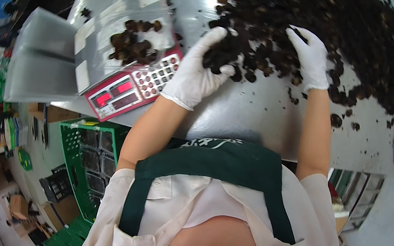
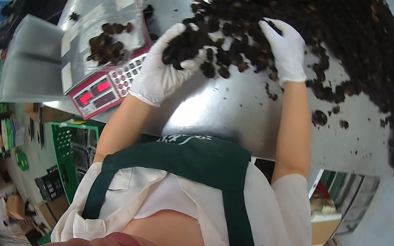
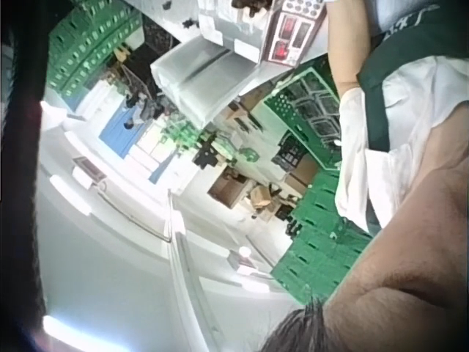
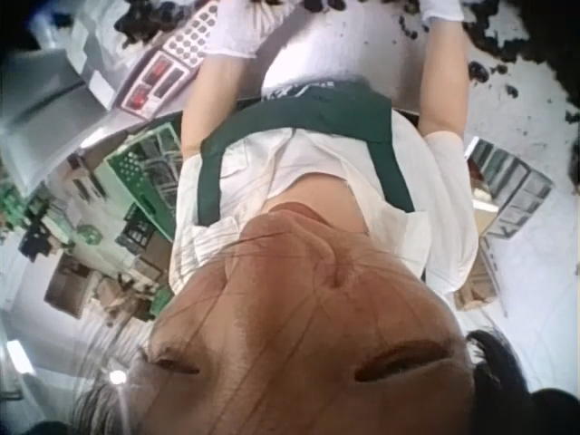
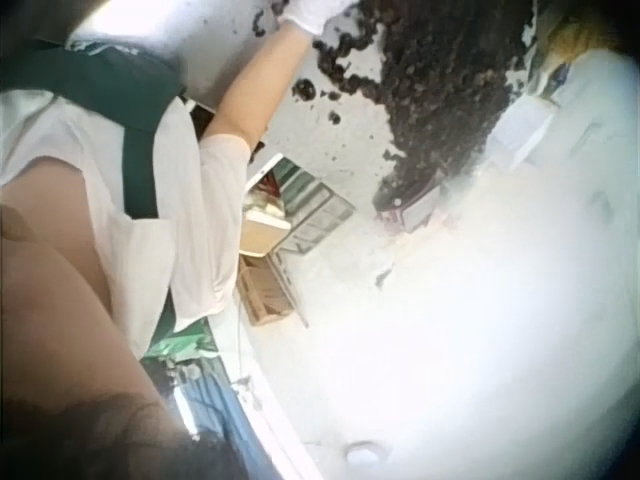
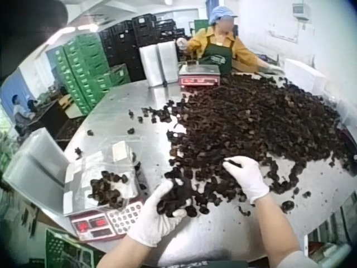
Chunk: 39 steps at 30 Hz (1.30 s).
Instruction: The person sorts through a pile of dried fungus on a metal table by hand, places them into plastic containers on a digital scale to reach a target weight, and then moves the filled containers to a green crate.
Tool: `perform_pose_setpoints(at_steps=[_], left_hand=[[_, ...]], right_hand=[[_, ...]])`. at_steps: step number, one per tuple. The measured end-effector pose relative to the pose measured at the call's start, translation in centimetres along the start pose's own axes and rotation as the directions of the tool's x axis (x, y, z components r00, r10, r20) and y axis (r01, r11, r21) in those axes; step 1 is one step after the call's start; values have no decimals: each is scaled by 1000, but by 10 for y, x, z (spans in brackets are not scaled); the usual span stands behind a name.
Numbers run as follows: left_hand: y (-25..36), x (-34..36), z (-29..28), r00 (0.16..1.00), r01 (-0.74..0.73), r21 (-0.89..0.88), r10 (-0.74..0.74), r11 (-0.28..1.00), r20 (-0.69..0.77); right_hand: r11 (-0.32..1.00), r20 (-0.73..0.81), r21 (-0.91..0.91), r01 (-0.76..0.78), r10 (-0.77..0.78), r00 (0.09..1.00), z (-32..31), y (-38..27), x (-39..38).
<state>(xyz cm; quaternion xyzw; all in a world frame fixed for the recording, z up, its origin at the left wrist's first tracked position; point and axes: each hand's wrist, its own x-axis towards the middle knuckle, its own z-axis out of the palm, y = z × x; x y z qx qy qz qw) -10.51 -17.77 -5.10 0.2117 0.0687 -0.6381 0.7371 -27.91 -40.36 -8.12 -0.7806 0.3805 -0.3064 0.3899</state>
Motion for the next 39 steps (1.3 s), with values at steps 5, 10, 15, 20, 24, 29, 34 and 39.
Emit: perform_pose_setpoints(at_steps=[5, 10, 15, 20, 24, 29, 34, 39], left_hand=[[34, -57, 55, 939, -337, 495, 325, 801, 113], [115, -81, 39, 648, -334, 927, 672, -172, 358], [158, -104, 1, 832, 22, 468, 275, -884, 481], [159, -122, 6, 721, -279, 747, 383, -603, 578], [193, -137, -7, 561, -419, 829, 613, -369, 556], [220, -161, -18, 484, -292, 906, 769, -306, 416], [203, -170, -22, 537, -328, 913, 747, -243, 392], [193, -164, -34, 626, -385, 889, 637, -250, 450]], right_hand=[[929, -17, 328, -173, 189, 982, -6, -8, 1], [850, 165, 480, -216, 154, 974, 0, -16, 9], [752, 139, 445, -487, 479, 867, 13, -81, 0], [829, 159, 470, -303, 259, 953, 14, -50, 12], [891, 180, 414, -185, 119, 976, 32, -57, 35], [889, 314, 458, 9, -171, 934, 84, -166, 31], [840, 477, 525, 134, -421, 772, 137, -249, 10], [207, 344, 55, 977, -922, 176, 182, -240, -11]])
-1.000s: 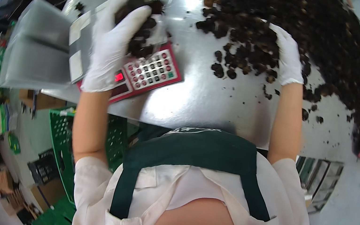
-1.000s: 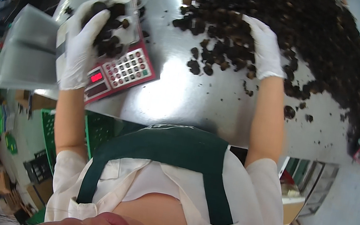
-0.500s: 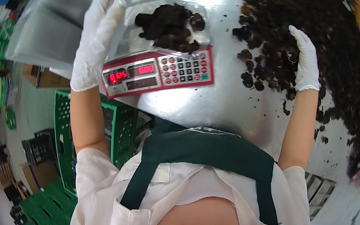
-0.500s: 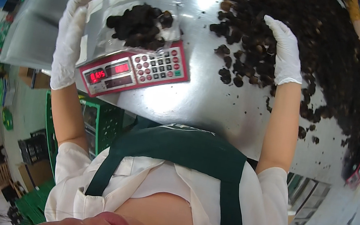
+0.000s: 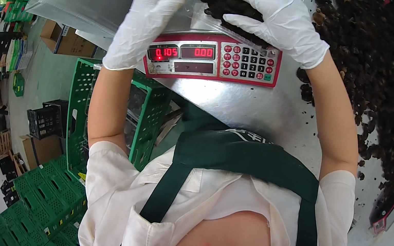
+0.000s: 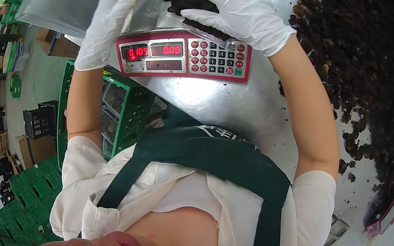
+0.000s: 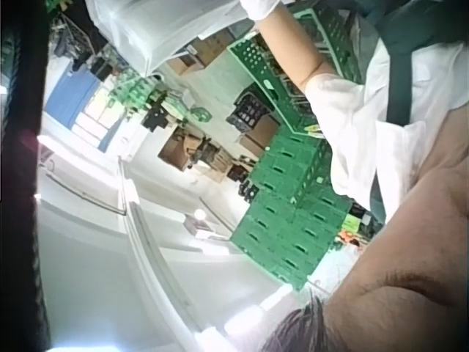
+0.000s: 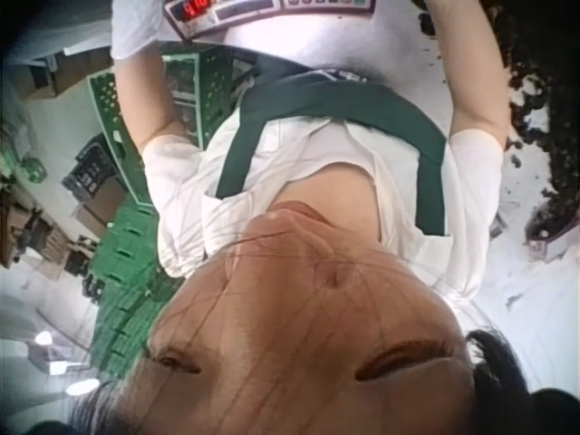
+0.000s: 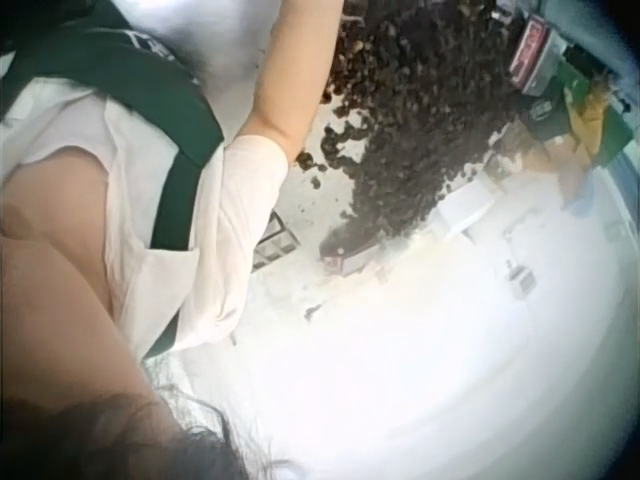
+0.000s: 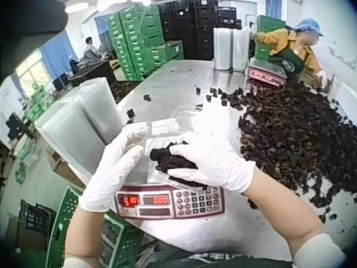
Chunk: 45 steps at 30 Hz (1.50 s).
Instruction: The person sorts through a pile of dried fungus on a metal table by hand, places them into plastic containers on a digital scale to reach a target weight, and then moves the filled containers to a green crate.
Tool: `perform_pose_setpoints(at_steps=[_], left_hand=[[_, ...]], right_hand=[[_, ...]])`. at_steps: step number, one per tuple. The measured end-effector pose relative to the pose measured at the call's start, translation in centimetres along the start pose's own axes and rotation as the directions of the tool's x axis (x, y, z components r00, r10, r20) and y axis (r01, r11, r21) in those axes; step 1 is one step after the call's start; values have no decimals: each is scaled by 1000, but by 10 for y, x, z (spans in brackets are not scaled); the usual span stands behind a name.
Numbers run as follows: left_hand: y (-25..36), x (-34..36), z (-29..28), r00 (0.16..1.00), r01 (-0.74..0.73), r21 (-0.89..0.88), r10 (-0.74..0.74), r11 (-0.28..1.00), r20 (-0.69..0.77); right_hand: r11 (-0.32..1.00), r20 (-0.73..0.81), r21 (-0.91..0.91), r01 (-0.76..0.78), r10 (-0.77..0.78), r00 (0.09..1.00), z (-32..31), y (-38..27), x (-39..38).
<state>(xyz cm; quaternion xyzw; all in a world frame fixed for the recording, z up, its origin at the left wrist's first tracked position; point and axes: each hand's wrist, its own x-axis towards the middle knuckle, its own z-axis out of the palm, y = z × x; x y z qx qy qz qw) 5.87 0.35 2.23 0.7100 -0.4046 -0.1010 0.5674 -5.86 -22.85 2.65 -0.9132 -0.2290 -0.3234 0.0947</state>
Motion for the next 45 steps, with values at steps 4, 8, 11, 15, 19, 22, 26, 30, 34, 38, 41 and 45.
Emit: perform_pose_setpoints(at_steps=[4, 8, 11, 15, 19, 22, 26, 30, 34, 38, 41, 45], left_hand=[[11, -8, 17, 996, 1, 154, -14, 988, 84], [13, 4, 19, 979, -204, 424, 188, 882, 80], [8, 27, 22, 943, -333, 502, 276, 798, 187], [12, 41, 33, 939, -332, 689, 156, 644, 306], [-7, 51, 30, 944, -309, 693, 122, 652, 306], [-3, 54, 28, 967, -188, 531, 63, 826, 246], [-10, 58, 10, 940, 279, 122, -297, 952, 168], [-21, 57, -9, 949, 315, -258, -295, 913, 113], [-11, 57, -12, 958, 278, -447, -281, 850, 61], [-2, 58, -6, 970, 245, -549, -207, 799, 131], [11, 49, -9, 985, 169, -562, -148, 810, 84], [10, 39, -13, 993, 114, -432, -119, 894, 17]], right_hand=[[849, 80, 386, -360, 358, 930, 3, 6, -2], [124, 286, 802, -584, 779, 559, 9, 15, 6], [107, 225, 875, -472, 773, 593, 19, 33, 3], [54, 228, 854, -517, 855, 466, 7, 17, 10], [675, -243, 647, -354, 623, 743, 14, 29, -2], [285, 40, 893, -349, 721, 692, 13, 16, -8], [291, 73, 901, -321, 629, 774, 16, 16, -10], [440, 149, 758, -481, 601, 785, 17, 20, -8], [868, -88, 452, -205, 272, 958, 14, 11, 14], [656, 59, 638, -403, 480, 875, 27, 12, 21], [41, 343, 897, -439, 561, 754, 2, 5, 18], [-117, 381, 916, -383, 553, 741, -19, 4, -6]])
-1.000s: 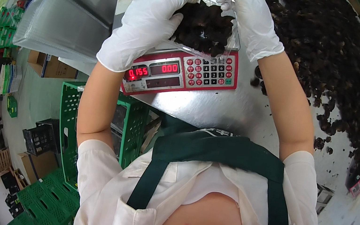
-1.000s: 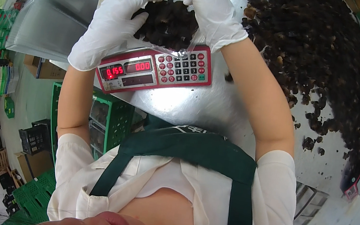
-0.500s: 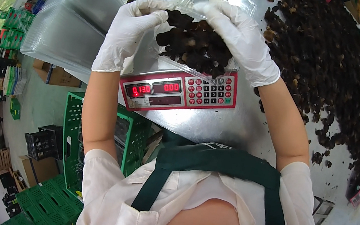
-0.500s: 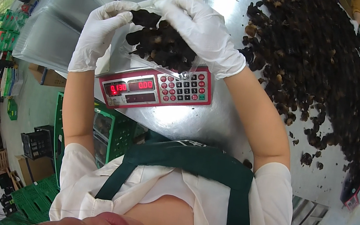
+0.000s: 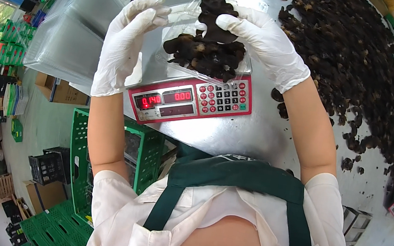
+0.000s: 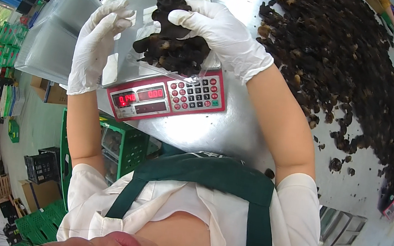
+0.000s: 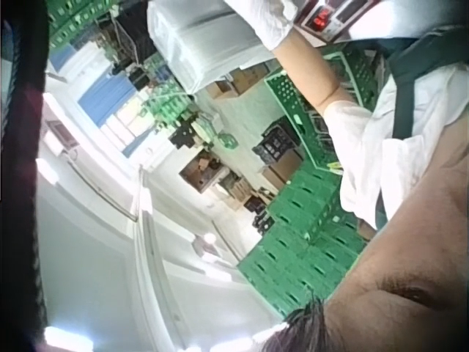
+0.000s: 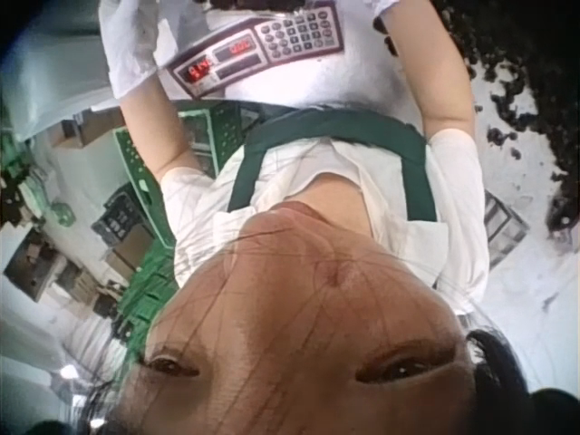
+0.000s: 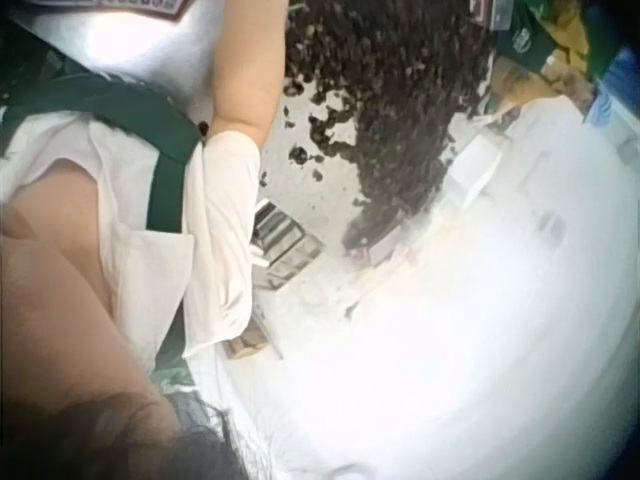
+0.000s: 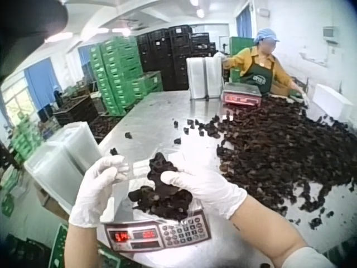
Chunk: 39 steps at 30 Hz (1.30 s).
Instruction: The person sorts through a pile of dried fungus on a metal table by hand, places them into plastic containers on a digital scale to reach a target weight, and then moves the filled containers to a green crate.
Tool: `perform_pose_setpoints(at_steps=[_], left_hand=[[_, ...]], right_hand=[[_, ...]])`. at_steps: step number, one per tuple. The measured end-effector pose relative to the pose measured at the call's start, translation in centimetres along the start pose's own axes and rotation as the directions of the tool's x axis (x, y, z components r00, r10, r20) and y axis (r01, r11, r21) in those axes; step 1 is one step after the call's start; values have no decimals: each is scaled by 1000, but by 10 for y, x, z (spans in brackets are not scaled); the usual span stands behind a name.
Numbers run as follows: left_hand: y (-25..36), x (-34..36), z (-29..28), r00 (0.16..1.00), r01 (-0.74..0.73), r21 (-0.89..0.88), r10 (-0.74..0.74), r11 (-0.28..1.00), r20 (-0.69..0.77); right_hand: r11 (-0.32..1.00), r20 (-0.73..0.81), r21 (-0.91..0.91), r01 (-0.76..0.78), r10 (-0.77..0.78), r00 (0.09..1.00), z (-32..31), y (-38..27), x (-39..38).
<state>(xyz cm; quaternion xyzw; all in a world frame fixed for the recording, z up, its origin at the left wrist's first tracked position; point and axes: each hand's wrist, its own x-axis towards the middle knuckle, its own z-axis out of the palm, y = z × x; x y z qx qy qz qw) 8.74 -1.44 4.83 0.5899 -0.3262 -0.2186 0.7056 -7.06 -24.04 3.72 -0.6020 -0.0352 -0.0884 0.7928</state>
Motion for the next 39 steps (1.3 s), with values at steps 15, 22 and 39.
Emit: perform_pose_setpoints(at_steps=[15, 22, 39], left_hand=[[-4, -2, -9, 997, 15, 487, 23, 873, -72], [-16, -22, 73, 827, -547, 771, 71, 327, 557], [-40, -67, 250, 695, -483, 273, 175, 832, 697]], right_hand=[[955, -863, 77, -286, 207, 461, -74, -9, -300], [662, -492, 709, 242, 219, 843, -62, 45, -290], [865, -505, 486, -122, 392, 769, -24, 34, -251]])
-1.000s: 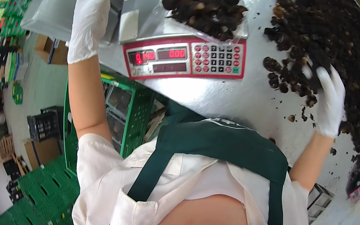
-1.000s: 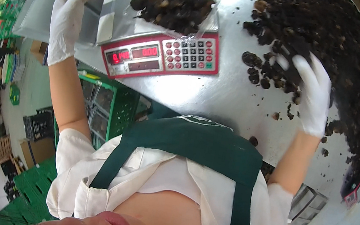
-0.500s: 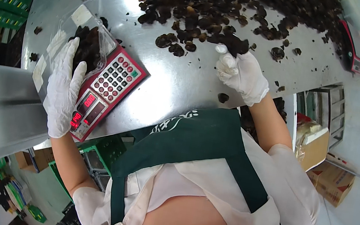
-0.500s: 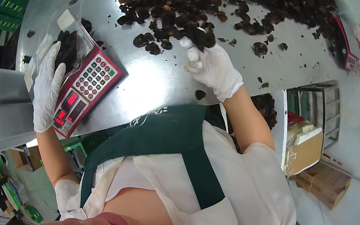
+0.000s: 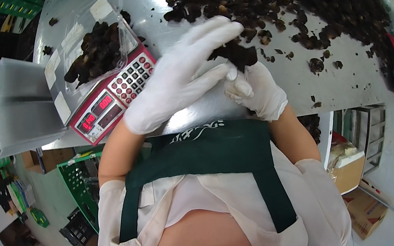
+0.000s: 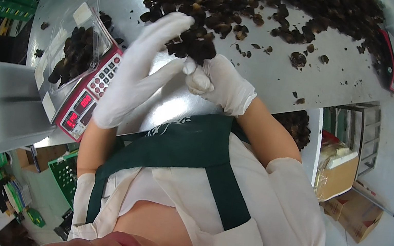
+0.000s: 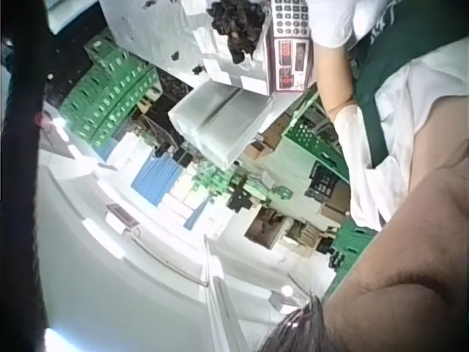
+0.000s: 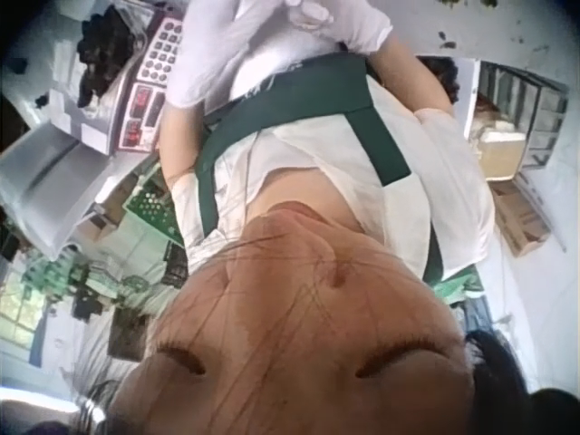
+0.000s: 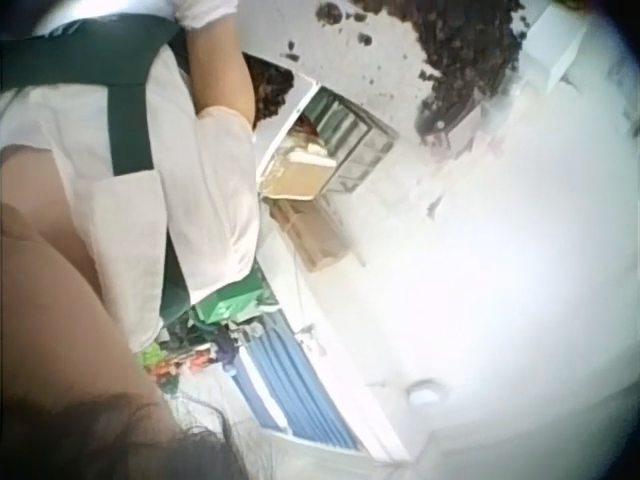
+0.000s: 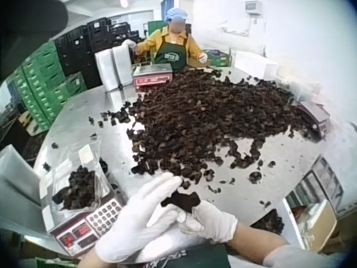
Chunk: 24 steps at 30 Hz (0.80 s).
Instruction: The person sorts through a pile of dried fungus on a metal table by hand, places them into plastic containers on a digital scale to reach a target weight, and then moves the filled containers to a green crate.
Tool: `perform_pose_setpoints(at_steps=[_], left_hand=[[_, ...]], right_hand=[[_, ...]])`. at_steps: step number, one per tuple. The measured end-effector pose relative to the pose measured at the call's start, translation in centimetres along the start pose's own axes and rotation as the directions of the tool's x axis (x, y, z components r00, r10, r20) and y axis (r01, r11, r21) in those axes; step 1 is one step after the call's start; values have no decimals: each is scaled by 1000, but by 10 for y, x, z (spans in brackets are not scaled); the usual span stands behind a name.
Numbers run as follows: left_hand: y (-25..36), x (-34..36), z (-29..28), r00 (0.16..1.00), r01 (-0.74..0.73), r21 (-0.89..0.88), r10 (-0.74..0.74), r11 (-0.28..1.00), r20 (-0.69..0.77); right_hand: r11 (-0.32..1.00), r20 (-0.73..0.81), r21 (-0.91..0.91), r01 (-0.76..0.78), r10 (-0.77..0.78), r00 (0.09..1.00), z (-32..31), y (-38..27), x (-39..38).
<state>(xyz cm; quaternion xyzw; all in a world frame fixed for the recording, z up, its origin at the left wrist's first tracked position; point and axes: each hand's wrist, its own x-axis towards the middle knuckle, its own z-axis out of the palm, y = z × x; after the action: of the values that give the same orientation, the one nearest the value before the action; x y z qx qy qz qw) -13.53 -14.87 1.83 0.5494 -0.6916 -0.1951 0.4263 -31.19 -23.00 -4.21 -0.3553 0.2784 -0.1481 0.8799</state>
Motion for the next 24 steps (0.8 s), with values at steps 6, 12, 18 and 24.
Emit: perform_pose_setpoints(at_steps=[6, 12, 18, 24], left_hand=[[-46, -12, 16, 813, 421, -848, -549, 323, 194], [-46, -35, -9, 698, 418, -891, -691, 179, 188], [-8, -46, -47, 881, 277, -430, -406, 859, -244], [-51, -68, -165, 698, 266, -162, -306, 950, -648]], right_hand=[[986, 119, -150, -66, 85, 989, -8, 0, 2], [970, -129, -245, 1, -34, 991, -18, -8, 8], [912, -115, -405, 56, -112, 987, -23, -17, 8], [913, -170, -404, 65, -145, 975, -43, -25, 12]])
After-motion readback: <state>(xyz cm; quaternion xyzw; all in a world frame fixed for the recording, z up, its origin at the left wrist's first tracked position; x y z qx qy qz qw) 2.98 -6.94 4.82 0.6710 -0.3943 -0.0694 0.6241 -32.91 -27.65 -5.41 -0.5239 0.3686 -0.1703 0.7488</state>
